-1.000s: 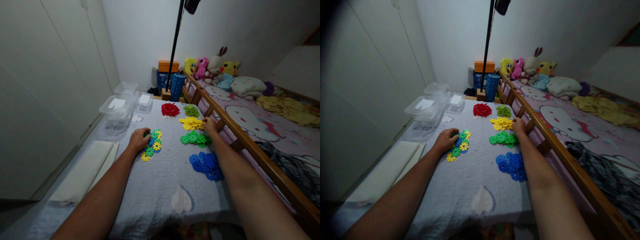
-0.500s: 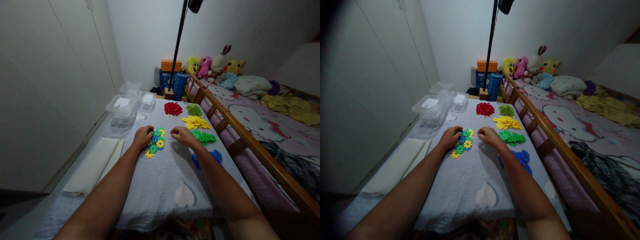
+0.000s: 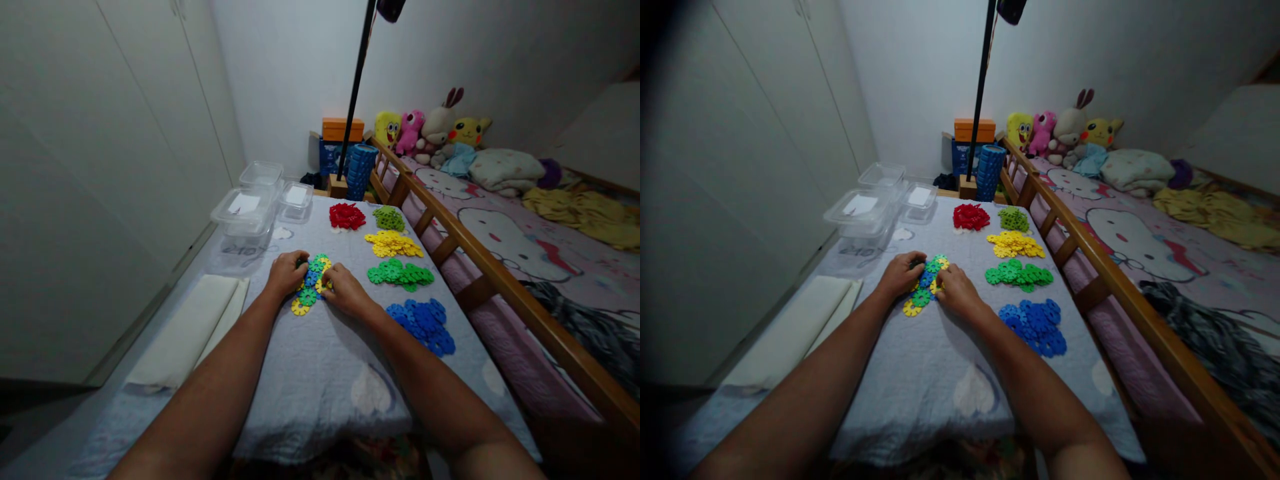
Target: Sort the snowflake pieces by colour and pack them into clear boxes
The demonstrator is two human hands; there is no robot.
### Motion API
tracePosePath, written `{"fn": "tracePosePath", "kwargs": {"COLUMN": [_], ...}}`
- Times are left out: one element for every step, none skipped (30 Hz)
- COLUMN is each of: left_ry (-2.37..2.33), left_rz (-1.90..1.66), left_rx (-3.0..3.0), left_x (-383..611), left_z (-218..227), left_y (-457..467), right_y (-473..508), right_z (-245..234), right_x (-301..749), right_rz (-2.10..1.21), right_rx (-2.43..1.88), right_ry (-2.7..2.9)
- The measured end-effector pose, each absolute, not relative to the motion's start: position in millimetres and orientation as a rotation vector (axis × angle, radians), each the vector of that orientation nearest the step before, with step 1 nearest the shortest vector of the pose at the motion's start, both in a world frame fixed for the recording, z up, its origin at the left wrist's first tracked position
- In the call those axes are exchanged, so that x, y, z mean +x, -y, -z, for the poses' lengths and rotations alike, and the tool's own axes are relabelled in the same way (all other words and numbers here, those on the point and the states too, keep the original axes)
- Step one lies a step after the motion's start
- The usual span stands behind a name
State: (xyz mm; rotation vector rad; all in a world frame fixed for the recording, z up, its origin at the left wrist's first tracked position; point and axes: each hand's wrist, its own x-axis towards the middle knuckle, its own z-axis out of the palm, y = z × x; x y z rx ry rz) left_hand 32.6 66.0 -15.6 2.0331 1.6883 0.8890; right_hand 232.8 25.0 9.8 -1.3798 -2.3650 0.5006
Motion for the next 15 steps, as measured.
{"fn": "tracePosePath", "kwargs": {"left_ry": [-1.688, -1.688, -1.687, -1.687, -1.687, -1.689, -1.692, -1.696, -1.7, -1.703, -1.705, -1.706, -1.707, -1.709, -1.709], "left_rz": [-0.891, -0.891, -0.889, -0.887, -0.883, -0.878, -0.872, -0.87, -0.868, -0.866, -0.864, -0.864, -0.863, -0.858, -0.852], "left_rx": [2.034, 2.034, 2.035, 2.035, 2.035, 2.036, 2.037, 2.038, 2.041, 2.044, 2.048, 2.05, 2.051, 2.05, 2.048], "left_x": [32.6, 32.5, 32.5, 32.4, 32.4, 32.2, 32.1, 32.0, 31.9, 31.8, 31.8, 31.8, 31.8, 31.9, 32.0], "left_z": [15.7, 15.7, 15.6, 15.5, 15.3, 15.2, 15.2, 15.2, 15.2, 15.2, 15.1, 15.0, 14.9, 14.7, 14.5], "left_y": [-66.1, -66.1, -66.2, -66.2, -66.3, -66.4, -66.5, -66.6, -66.7, -66.8, -66.8, -66.8, -66.6, -66.4, -66.2], "right_y": [-25.9, -26.6, -27.1, -27.3, -27.4, -27.5, -27.5, -27.7, -28.1, -28.8, -29.9, -31.7, -34.3, -37.9, -42.5], "right_z": [-8.7, -7.7, -7.1, -6.8, -6.9, -7.5, -8.5, -10.1, -12.3, -15.1, -18.6, -22.7, -27.3, -32.3, -37.4], "right_x": [233.2, 233.4, 233.5, 233.4, 233.2, 233.1, 233.1, 233.4, 234.2, 235.7, 238.0, 241.5, 246.3, 252.7, 260.8], "right_rz": [-0.51, -0.511, -0.508, -0.506, -0.51, -0.521, -0.538, -0.562, -0.597, -0.647, -0.717, -0.804, -0.899, -0.988, -1.059], "right_rx": [-1.379, -1.383, -1.39, -1.396, -1.4, -1.404, -1.408, -1.407, -1.399, -1.384, -1.362, -1.333, -1.302, -1.275, -1.255], "right_ry": [2.357, 2.35, 2.344, 2.34, 2.338, 2.334, 2.328, 2.32, 2.309, 2.295, 2.275, 2.247, 2.205, 2.152, 2.089]}}
